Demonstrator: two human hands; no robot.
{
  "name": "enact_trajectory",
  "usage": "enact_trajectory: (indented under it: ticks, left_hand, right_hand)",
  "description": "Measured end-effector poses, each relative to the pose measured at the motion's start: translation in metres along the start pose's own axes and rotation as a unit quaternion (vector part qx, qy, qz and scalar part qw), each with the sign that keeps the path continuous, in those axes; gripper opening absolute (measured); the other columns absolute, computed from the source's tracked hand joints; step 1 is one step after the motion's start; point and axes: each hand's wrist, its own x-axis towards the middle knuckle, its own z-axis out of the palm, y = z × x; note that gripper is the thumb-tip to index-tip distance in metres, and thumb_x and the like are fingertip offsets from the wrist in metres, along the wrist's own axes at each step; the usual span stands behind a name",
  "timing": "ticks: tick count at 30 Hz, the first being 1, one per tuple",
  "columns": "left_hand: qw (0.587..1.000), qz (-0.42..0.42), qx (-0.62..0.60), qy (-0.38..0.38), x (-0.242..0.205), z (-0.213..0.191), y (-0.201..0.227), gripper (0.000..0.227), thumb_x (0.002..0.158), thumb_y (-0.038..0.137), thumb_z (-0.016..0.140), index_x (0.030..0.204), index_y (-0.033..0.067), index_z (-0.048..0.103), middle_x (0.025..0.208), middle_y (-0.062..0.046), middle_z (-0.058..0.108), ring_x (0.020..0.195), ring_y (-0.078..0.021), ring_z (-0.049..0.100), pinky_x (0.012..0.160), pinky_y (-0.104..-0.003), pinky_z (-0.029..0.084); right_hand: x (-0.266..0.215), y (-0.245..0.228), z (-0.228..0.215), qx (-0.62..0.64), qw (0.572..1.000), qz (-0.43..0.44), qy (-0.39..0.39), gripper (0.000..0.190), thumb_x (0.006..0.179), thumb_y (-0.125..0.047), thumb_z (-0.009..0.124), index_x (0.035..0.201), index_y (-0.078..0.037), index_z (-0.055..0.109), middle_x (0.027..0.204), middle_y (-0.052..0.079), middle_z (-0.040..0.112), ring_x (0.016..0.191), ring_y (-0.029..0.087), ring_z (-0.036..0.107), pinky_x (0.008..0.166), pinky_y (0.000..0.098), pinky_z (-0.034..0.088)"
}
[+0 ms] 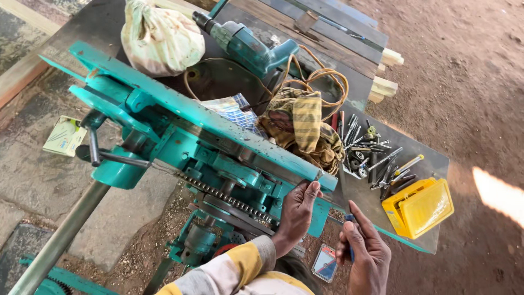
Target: The person works on the internal components of a woodworking machine, using a screwdriver and a metal file to adjust parts and clear debris from the chain and gears.
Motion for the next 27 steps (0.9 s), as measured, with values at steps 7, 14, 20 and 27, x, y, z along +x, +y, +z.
enact_trajectory:
  ticks: [7,14,20,27]
  left_hand:
    - [0.999,0.000,0.037,-0.013,0.004,-0.002,-0.005,0.042,0.108,0.040,0.051,0.087,0.0063,0.065,0.065,0.005,0.044,0.060,-0.0050,0.038,0.050,-0.025,0.030]
    - [0.997,-0.029,-0.053,-0.056,0.010,-0.002,-0.028,0.041,0.111,0.040,0.050,0.091,0.0074,0.065,0.073,0.010,0.044,0.065,-0.0016,0.039,0.054,-0.023,0.031]
    - [0.991,-0.051,-0.078,-0.098,0.011,-0.009,-0.028,0.044,0.110,0.043,0.045,0.081,0.0124,0.059,0.064,0.011,0.039,0.055,-0.0019,0.031,0.046,-0.023,0.024]
    - [0.983,-0.095,-0.104,-0.118,0.013,-0.012,-0.025,0.043,0.108,0.044,0.049,0.081,0.0121,0.059,0.060,0.009,0.039,0.052,-0.0024,0.030,0.046,-0.023,0.025]
  right_hand:
    - [-0.002,-0.013,0.009,-0.013,0.999,0.024,0.016,0.045,0.095,-0.012,0.061,0.139,-0.002,0.064,0.073,0.007,0.058,0.054,0.016,0.063,0.047,0.0280,0.049]
    - [-0.007,-0.017,0.012,0.036,0.999,0.014,-0.023,0.046,0.099,-0.009,0.057,0.144,-0.001,0.059,0.075,0.003,0.055,0.057,0.009,0.054,0.055,0.0267,0.054]
    - [-0.010,-0.029,0.023,0.085,0.991,0.087,-0.050,0.051,0.099,-0.014,0.054,0.150,-0.012,0.055,0.070,0.002,0.052,0.043,0.006,0.040,0.038,0.0242,0.038]
    - [-0.008,-0.045,0.036,0.073,0.984,0.158,-0.049,0.052,0.099,-0.017,0.052,0.150,-0.020,0.054,0.068,0.001,0.051,0.039,0.004,0.034,0.034,0.0223,0.032]
